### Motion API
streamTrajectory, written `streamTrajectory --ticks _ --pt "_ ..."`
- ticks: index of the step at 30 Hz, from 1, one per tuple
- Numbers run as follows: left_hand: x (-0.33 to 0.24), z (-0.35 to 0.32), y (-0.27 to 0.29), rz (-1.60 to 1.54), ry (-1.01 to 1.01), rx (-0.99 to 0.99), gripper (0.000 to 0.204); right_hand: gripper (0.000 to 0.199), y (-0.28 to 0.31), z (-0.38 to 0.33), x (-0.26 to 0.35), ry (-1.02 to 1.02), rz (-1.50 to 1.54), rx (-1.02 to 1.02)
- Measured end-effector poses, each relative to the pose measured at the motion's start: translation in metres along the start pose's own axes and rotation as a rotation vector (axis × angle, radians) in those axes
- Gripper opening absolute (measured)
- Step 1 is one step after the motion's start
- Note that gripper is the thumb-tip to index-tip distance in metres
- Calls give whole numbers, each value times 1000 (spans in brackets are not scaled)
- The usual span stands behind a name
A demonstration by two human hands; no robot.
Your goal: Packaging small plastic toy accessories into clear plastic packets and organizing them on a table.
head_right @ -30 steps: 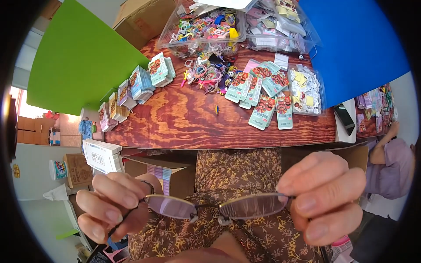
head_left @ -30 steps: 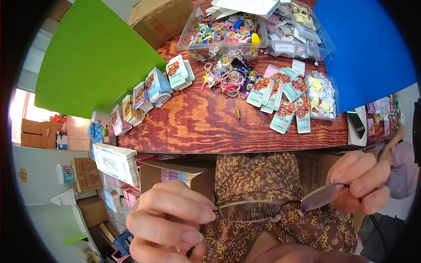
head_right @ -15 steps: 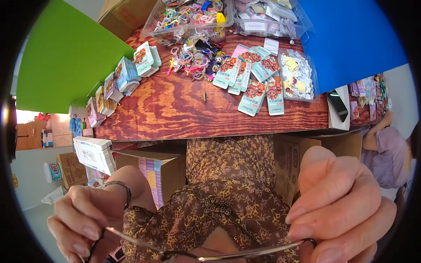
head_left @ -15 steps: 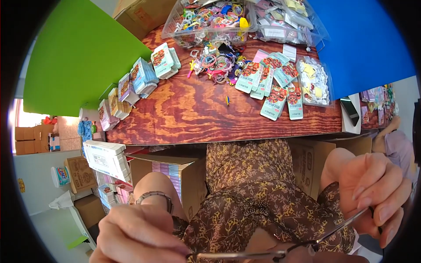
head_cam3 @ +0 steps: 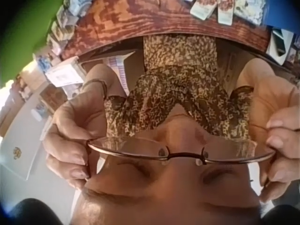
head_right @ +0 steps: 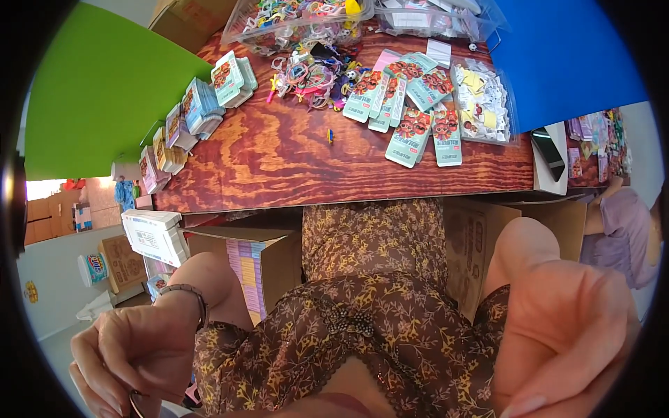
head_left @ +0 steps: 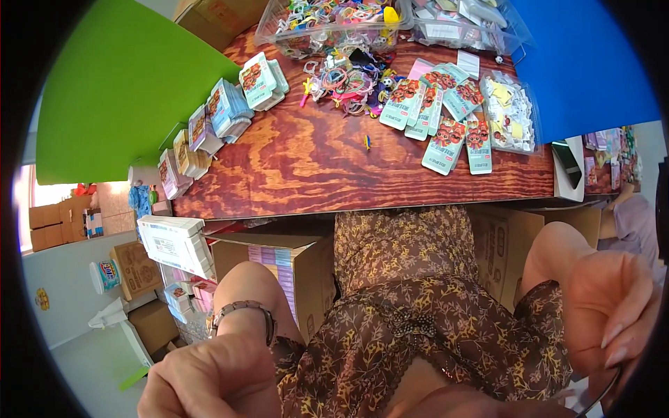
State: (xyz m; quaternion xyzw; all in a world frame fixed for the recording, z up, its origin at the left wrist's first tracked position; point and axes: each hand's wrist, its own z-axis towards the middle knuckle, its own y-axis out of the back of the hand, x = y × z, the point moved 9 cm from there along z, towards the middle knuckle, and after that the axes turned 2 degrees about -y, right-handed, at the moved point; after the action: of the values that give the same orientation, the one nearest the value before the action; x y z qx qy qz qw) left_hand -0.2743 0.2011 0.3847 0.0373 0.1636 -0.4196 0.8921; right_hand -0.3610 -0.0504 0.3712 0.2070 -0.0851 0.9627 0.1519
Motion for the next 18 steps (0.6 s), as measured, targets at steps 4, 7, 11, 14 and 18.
streamTrajectory --ticks 4,7,11,14,18 --pt "0 0 3 65 3 -13 17 33 -5 6 -12 -181 111 154" --pt "-4 -4 6 115 20 6 20 40 -4 5 -23 -354 228 313" --pt "-12 -28 34 155 -202 -235 23 63 9 -14 -43 -522 342 444" --pt "36 -46 40 463 -16 -115 23 28 53 -38 -53 59 -459 184" --pt "98 -98 65 598 464 -56 11 32 40 -73 -161 -156 -775 383"
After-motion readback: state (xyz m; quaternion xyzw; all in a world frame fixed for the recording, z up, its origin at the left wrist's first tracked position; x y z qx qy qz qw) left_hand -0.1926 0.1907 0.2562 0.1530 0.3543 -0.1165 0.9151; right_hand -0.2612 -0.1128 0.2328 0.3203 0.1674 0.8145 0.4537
